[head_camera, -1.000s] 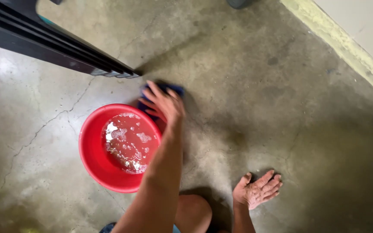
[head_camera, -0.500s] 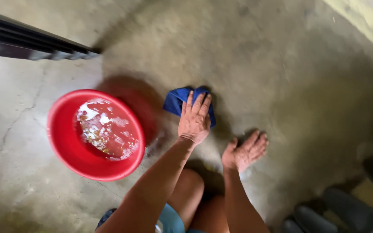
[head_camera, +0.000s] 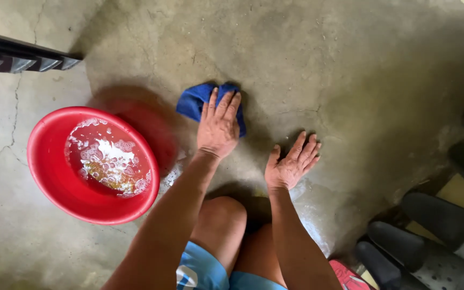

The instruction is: Cleaning several pairs of sandals and a floor mat using a cloth and soapy water.

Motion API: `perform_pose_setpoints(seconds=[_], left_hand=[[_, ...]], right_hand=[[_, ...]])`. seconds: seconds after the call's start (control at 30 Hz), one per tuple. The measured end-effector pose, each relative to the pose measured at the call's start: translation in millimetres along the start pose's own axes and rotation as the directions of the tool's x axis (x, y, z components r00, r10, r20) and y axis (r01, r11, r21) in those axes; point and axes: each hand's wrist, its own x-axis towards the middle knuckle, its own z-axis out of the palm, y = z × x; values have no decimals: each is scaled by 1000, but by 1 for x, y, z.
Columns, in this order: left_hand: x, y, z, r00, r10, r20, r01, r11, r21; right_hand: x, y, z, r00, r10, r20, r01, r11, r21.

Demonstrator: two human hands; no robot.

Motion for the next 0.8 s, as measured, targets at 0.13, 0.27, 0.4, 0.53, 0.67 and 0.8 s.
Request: perform_pose_setpoints(seconds=[0.13, 0.27, 0.4, 0.53, 0.67, 0.8], left_hand=[[27, -37, 26, 994, 112, -10, -111, 992, 65], [76, -11, 0, 980, -165, -111, 164, 986, -17], [14, -1, -1, 999, -35, -29, 35, 999, -3], [33, 2, -8, 997, -50, 62, 49, 999, 16], [43, 10, 25, 985, -127, -117, 129, 992, 12], [-33, 46, 68, 969, 128, -213, -126, 992, 24]], right_hand=[[-5, 0, 1, 1000, -5, 3, 5, 1000, 9], [-4, 8, 6, 998, -37, -58, 38, 999, 22], [0, 0, -1, 1000, 0, -14, 0, 1000, 17], [-1, 3, 1, 1000, -1, -9, 1, 1000, 9], [-3, 8, 2, 1000, -1, 0, 1, 1000, 23], [1, 10, -13, 1000, 2, 6, -2, 996, 92]])
